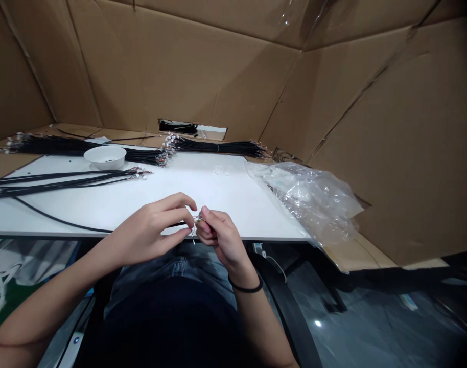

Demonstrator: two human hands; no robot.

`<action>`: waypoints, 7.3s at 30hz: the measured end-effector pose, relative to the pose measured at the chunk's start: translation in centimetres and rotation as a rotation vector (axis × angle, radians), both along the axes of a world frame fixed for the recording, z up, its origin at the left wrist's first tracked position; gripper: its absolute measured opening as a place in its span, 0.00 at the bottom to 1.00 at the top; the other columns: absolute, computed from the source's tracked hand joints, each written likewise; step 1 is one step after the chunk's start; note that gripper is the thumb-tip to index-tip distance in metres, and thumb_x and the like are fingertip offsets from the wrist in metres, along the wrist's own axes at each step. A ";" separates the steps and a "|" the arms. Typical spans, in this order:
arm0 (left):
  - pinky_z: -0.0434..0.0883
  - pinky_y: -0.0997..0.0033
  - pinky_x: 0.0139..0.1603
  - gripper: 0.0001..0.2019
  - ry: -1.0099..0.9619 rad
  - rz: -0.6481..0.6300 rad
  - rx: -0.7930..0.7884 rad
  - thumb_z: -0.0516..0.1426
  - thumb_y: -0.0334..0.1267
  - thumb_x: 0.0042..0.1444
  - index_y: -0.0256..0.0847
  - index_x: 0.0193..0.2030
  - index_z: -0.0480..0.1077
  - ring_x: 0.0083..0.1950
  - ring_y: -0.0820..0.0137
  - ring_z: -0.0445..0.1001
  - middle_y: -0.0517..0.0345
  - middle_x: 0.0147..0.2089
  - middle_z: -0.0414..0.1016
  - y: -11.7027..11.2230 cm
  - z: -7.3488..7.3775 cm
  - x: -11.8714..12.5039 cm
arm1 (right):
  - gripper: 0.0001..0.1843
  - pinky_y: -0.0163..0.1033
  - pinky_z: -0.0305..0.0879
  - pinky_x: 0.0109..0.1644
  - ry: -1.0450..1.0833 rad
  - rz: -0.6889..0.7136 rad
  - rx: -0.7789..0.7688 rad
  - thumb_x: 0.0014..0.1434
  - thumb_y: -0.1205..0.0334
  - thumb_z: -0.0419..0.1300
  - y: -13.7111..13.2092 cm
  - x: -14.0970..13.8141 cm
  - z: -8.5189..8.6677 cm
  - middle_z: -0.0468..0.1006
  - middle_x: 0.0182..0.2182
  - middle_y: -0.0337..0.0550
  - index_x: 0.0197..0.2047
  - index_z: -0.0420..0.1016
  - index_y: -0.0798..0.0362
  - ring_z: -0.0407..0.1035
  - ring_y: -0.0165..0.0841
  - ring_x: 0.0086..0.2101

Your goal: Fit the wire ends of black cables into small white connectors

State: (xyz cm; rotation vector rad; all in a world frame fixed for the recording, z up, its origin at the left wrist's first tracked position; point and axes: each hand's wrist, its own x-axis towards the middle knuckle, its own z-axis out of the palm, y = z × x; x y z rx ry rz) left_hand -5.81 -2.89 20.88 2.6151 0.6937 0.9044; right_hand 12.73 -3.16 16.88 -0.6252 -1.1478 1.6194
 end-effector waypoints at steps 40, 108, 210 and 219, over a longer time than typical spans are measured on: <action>0.71 0.78 0.49 0.07 -0.133 -0.231 -0.086 0.66 0.30 0.53 0.39 0.39 0.74 0.46 0.73 0.74 0.56 0.45 0.75 0.6 1.3 -1.0 | 0.28 0.31 0.35 0.19 0.046 0.127 0.130 0.62 0.45 0.59 -0.9 -0.1 0.6 0.51 0.16 0.29 0.19 0.59 0.55 0.42 0.19 0.16; 0.65 0.70 0.33 0.04 0.122 0.139 0.431 0.53 0.25 0.62 0.35 0.37 0.66 0.37 0.71 0.70 0.50 0.47 0.71 -3.2 0.5 -0.3 | 0.28 0.34 0.33 0.21 -0.175 0.182 -0.037 0.58 0.48 0.61 -1.3 -0.6 0.9 0.49 0.13 0.28 0.16 0.55 0.52 0.39 0.20 0.16; 0.68 0.63 0.49 0.10 0.212 0.274 0.520 0.52 0.24 0.62 0.34 0.30 0.71 0.47 0.65 0.68 0.47 0.49 0.69 -3.9 1.0 -0.2 | 0.29 0.35 0.32 0.21 -0.192 0.158 -0.083 0.59 0.43 0.59 -1.2 -1.6 0.3 0.50 0.14 0.28 0.18 0.55 0.52 0.39 0.21 0.17; 0.67 0.63 0.50 0.09 0.195 0.272 0.513 0.54 0.23 0.61 0.33 0.30 0.70 0.48 0.63 0.68 0.45 0.50 0.69 -3.8 0.8 -0.1 | 0.29 0.35 0.33 0.21 -0.213 0.140 -0.091 0.58 0.42 0.60 -1.3 -1.6 0.5 0.50 0.14 0.28 0.17 0.56 0.52 0.40 0.21 0.17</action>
